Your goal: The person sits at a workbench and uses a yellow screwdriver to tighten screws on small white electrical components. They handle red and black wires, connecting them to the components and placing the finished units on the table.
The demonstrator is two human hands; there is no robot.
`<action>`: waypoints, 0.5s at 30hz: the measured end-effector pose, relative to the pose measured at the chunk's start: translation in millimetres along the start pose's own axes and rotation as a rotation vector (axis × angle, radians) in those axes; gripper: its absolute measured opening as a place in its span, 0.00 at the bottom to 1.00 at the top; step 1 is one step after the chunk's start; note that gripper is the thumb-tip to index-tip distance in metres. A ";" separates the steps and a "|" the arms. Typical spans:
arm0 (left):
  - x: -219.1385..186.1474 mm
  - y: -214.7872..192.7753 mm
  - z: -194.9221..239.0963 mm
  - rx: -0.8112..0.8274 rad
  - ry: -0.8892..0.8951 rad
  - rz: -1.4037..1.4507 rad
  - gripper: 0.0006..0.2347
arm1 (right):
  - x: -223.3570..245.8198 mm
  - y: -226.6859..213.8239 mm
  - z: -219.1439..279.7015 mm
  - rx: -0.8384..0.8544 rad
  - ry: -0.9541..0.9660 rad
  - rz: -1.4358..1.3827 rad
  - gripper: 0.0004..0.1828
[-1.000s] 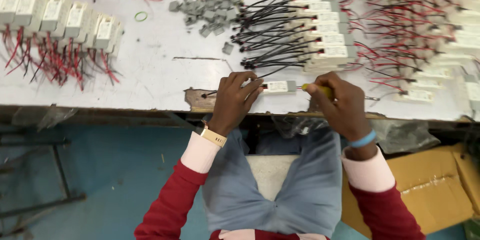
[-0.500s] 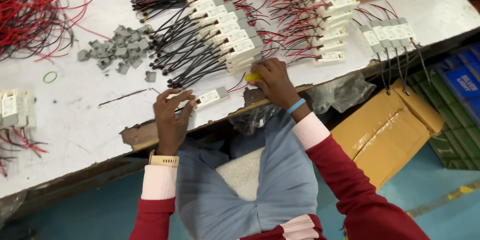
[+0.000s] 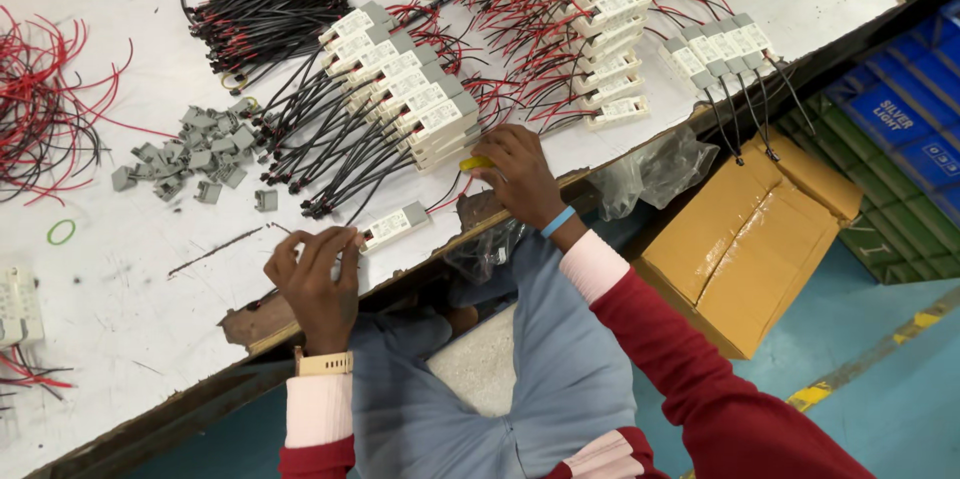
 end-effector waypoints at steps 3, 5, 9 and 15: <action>2.8 4.5 1.6 0.016 -0.037 0.061 0.07 | 1.0 -3.3 -0.3 -0.008 -0.005 -0.008 0.17; 5.9 6.8 1.0 0.035 -0.057 0.147 0.06 | 2.5 -4.8 -3.2 -0.008 0.001 -0.008 0.18; 10.3 7.3 0.2 0.068 -0.094 0.200 0.06 | 13.2 -12.3 -6.6 -0.044 -0.056 -0.046 0.18; 7.6 6.2 -2.5 0.109 -0.116 0.160 0.05 | -17.5 -97.1 33.8 -0.538 0.090 0.143 0.09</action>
Point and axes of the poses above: each hand's wrist, its own z-axis away from the middle knuckle, its own y-axis out of the palm, x = y × z, the point moved 7 cm from there along -z, towards the middle knuckle, and after that the axes turned 3 degrees about y, right-handed, at the moved point
